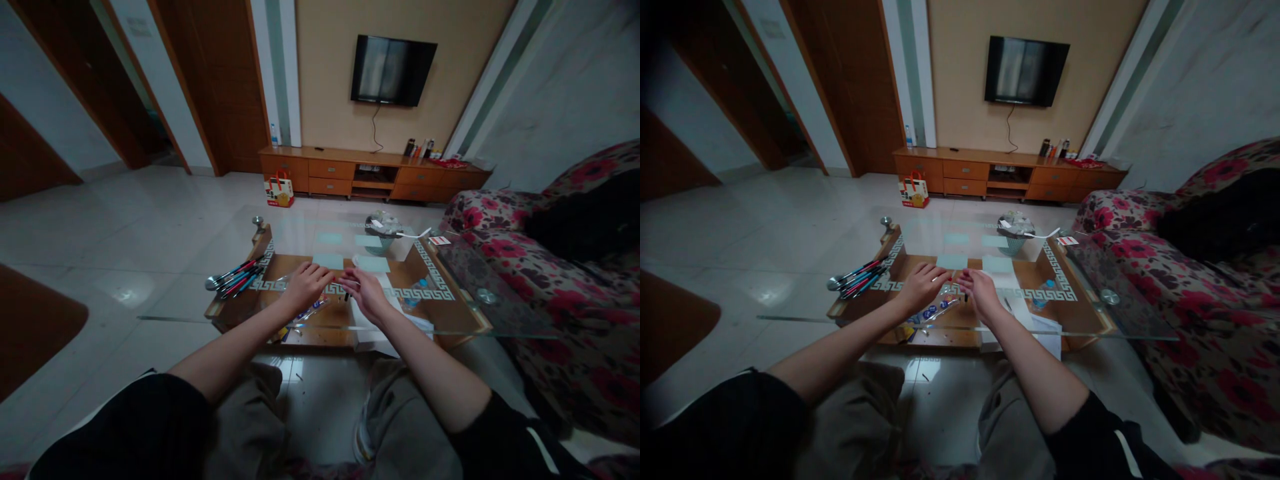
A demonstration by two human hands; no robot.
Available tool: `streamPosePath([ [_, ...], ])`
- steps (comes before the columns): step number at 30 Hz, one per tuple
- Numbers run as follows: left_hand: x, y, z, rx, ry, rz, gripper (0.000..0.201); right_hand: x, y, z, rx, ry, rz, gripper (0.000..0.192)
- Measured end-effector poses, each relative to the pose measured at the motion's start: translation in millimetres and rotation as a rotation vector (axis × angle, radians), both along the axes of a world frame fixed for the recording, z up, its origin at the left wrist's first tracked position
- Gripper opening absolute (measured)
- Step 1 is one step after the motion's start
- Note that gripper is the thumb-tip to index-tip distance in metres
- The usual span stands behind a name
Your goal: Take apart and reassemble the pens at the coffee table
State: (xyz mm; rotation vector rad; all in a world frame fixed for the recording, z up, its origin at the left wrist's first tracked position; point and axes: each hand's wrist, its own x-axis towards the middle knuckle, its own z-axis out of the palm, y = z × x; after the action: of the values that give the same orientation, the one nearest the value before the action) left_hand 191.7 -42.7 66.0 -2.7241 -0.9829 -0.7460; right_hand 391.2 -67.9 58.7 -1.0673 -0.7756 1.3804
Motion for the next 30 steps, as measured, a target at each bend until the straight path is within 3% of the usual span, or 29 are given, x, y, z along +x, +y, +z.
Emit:
streamPosePath([
  [3, 1.5, -4.3, 9.6, 0.022, -0.046, -0.054, 0.029, -14.7, -7.8, 6.7, -0.213, 0.328, 0.12, 0.02],
  [7, 2.1, -6.0, 14.2, 0.002, -0.101, -0.126, 0.029, -15.4, -9.2, 8.8, -0.328, 0.5, 0.191, 0.024],
  [15, 1.8, -1.5, 6.7, 0.016, -0.145, -0.105, 0.028, -8.0, -7.1, 7.8, -0.282, 0.606, 0.257, 0.022],
  [20, 3.1, -2.3, 4.4, 0.01, -0.093, -0.048, 0.031, -10.7, -9.6, 10.8, -0.215, 0.521, 0.29, 0.041],
  [25, 7.2, -4.1, -6.6, -0.087, -0.127, 0.005, 0.031, -0.3, -3.3, 0.8, -0.031, 0.143, 0.034, 0.026],
  [30, 10.9, -0.3, -23.8, -0.307, -0.419, 0.007, 0.022, 32.2, 14.3, -22.6, 0.07, -0.194, -0.275, 0.028],
])
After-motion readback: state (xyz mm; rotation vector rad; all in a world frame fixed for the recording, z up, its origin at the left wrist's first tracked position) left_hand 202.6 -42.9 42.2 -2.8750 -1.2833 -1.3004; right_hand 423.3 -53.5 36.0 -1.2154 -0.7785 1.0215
